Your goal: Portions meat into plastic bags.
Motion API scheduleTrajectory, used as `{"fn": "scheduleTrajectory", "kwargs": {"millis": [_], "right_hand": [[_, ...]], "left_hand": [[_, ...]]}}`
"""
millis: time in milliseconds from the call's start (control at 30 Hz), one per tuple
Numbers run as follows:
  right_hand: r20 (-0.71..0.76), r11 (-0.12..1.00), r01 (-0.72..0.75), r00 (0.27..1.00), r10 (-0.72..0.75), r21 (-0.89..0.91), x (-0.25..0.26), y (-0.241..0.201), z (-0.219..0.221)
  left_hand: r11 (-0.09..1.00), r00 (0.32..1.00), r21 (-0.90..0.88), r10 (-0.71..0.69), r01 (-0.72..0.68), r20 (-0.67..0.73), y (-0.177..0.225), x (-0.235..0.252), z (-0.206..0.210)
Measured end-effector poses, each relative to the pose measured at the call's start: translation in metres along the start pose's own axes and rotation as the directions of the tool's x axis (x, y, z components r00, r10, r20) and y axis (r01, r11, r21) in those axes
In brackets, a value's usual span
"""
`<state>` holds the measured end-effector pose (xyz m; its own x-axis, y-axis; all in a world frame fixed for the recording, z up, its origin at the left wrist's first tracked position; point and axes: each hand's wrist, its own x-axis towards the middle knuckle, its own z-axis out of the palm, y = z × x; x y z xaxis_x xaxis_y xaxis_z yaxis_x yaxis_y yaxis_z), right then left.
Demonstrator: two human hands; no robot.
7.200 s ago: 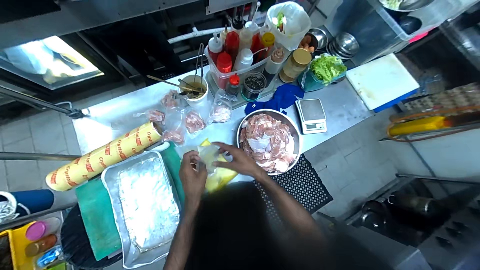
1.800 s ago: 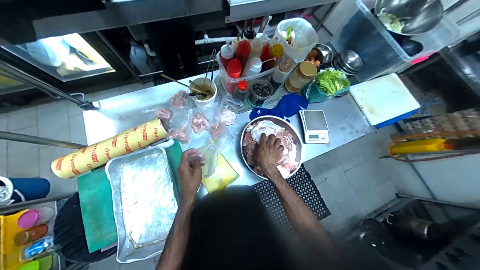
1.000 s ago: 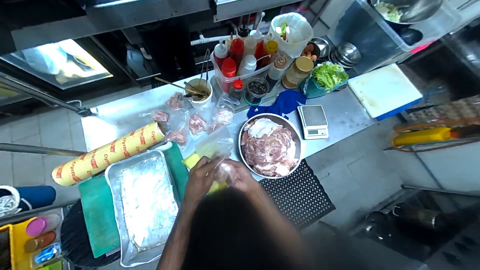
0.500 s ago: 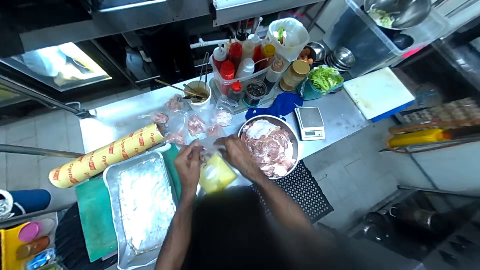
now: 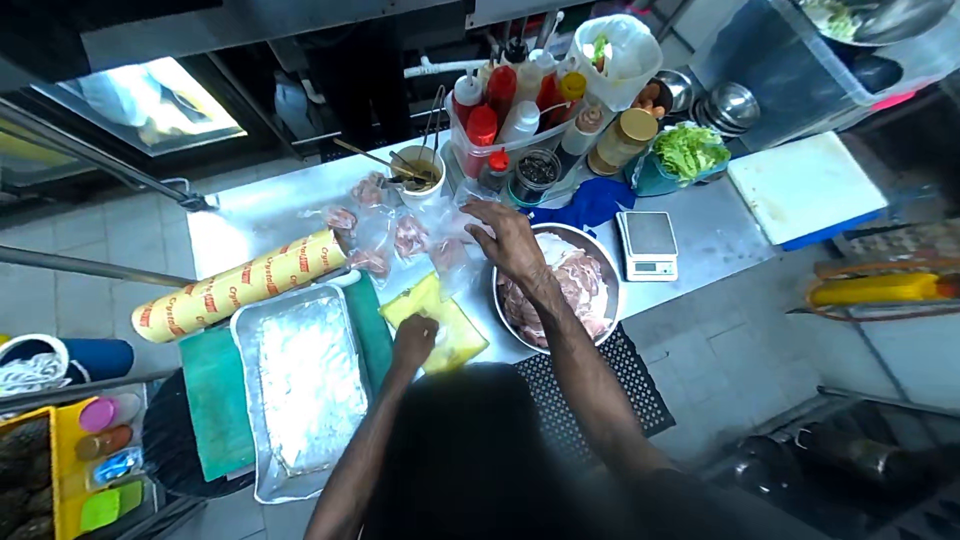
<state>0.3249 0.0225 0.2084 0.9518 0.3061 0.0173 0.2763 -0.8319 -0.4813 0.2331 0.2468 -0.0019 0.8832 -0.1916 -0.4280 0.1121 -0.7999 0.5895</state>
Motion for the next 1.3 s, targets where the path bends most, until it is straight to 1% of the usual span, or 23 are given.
{"fn": "scheduleTrajectory", "kwargs": {"millis": [67,100,167,267,333,367,433,500,533,567,600,667,700,733,800,867,900,967,1000,1067,1167,1200,1300], "right_hand": [[-0.173,0.988,0.119,0.98,-0.1,0.101,-0.021,0.016,0.03],[-0.196,0.975,0.167,0.971,-0.137,0.148,-0.022,0.025,0.043],[-0.153,0.962,0.179,0.977,-0.149,0.206,-0.022,0.039,0.064],[-0.072,0.963,0.092,0.995,-0.076,0.254,-0.026,0.057,0.096],[-0.014,0.962,0.036,0.999,-0.034,0.27,-0.038,0.066,0.109],[0.012,0.962,0.016,1.0,-0.02,0.274,-0.046,0.069,0.113],[0.033,0.957,0.0,0.999,-0.01,0.291,-0.06,0.076,0.118],[0.037,0.944,-0.036,0.999,0.025,0.328,-0.074,0.081,0.121],[0.038,0.928,-0.077,0.997,0.068,0.364,-0.081,0.082,0.121],[0.049,0.902,-0.139,0.99,0.131,0.409,-0.086,0.082,0.124],[0.073,0.857,-0.215,0.976,0.205,0.468,-0.089,0.08,0.129],[0.205,0.702,-0.375,0.926,0.318,0.606,-0.088,0.068,0.14],[0.3,0.599,-0.442,0.896,0.326,0.668,-0.085,0.059,0.143],[0.399,0.486,-0.502,0.864,0.305,0.715,-0.081,0.047,0.144],[0.542,0.258,-0.581,0.814,0.21,0.772,-0.073,0.023,0.141],[0.527,0.112,-0.548,0.833,0.171,0.829,-0.066,0.006,0.142],[0.467,0.094,-0.494,0.859,0.21,0.865,-0.064,0.001,0.144],[0.329,0.169,-0.391,0.894,0.305,0.905,-0.062,-0.002,0.143],[0.276,0.251,-0.363,0.905,0.325,0.897,-0.061,0.001,0.139],[0.206,0.419,-0.347,0.915,0.346,0.839,-0.063,0.008,0.125],[0.127,0.55,-0.343,0.911,0.392,0.762,-0.068,0.024,0.113],[0.1,0.57,-0.337,0.908,0.406,0.749,-0.069,0.029,0.111],[0.061,0.621,-0.359,0.892,0.447,0.697,-0.069,0.044,0.105]], "left_hand": [[0.975,0.999,0.222,0.009,-0.016,0.035,-0.014,-0.001,0.033],[0.958,0.998,0.281,0.056,-0.057,0.012,-0.017,-0.002,0.04],[0.935,0.991,0.331,0.136,-0.129,0.004,-0.019,-0.003,0.044],[0.92,0.972,0.318,0.234,-0.228,0.021,-0.03,0.003,0.04],[0.906,0.946,0.298,0.323,-0.299,-0.034,-0.037,0.004,0.043],[0.906,0.929,0.281,0.356,-0.318,-0.097,-0.039,0.002,0.044],[0.935,0.88,0.148,0.353,-0.322,-0.317,-0.036,-0.006,0.038],[0.936,0.803,-0.104,0.227,-0.336,-0.551,-0.023,-0.018,0.019],[0.898,0.779,-0.261,0.128,-0.353,-0.614,-0.015,-0.024,0.008],[0.815,0.773,-0.441,0.014,-0.377,-0.634,-0.009,-0.029,-0.003],[0.665,0.787,-0.632,-0.107,-0.398,-0.608,-0.004,-0.032,-0.012],[0.236,0.858,-0.899,-0.286,-0.369,-0.427,0.006,-0.035,-0.024],[0.038,0.9,-0.942,-0.284,-0.334,-0.331,0.009,-0.036,-0.027],[-0.098,0.93,-0.949,-0.25,-0.3,-0.269,0.01,-0.036,-0.026],[-0.24,0.962,-0.939,-0.181,-0.245,-0.205,0.011,-0.038,-0.021],[-0.35,0.976,-0.912,-0.12,-0.214,-0.183,0.012,-0.039,-0.016],[-0.405,0.98,-0.893,-0.105,-0.196,-0.168,0.012,-0.041,-0.016],[-0.476,0.985,-0.863,-0.078,-0.171,-0.152,0.013,-0.042,-0.022],[-0.47,0.984,-0.864,-0.079,-0.179,-0.161,0.012,-0.043,-0.027],[-0.337,0.973,-0.913,-0.069,-0.229,-0.219,0.004,-0.044,-0.034],[0.076,0.957,-0.959,-0.081,-0.272,-0.277,-0.004,-0.055,-0.038],[0.163,0.957,-0.951,-0.085,-0.262,-0.278,-0.004,-0.059,-0.041],[0.19,0.967,-0.95,-0.015,-0.247,-0.255,-0.012,-0.066,-0.049]]}}
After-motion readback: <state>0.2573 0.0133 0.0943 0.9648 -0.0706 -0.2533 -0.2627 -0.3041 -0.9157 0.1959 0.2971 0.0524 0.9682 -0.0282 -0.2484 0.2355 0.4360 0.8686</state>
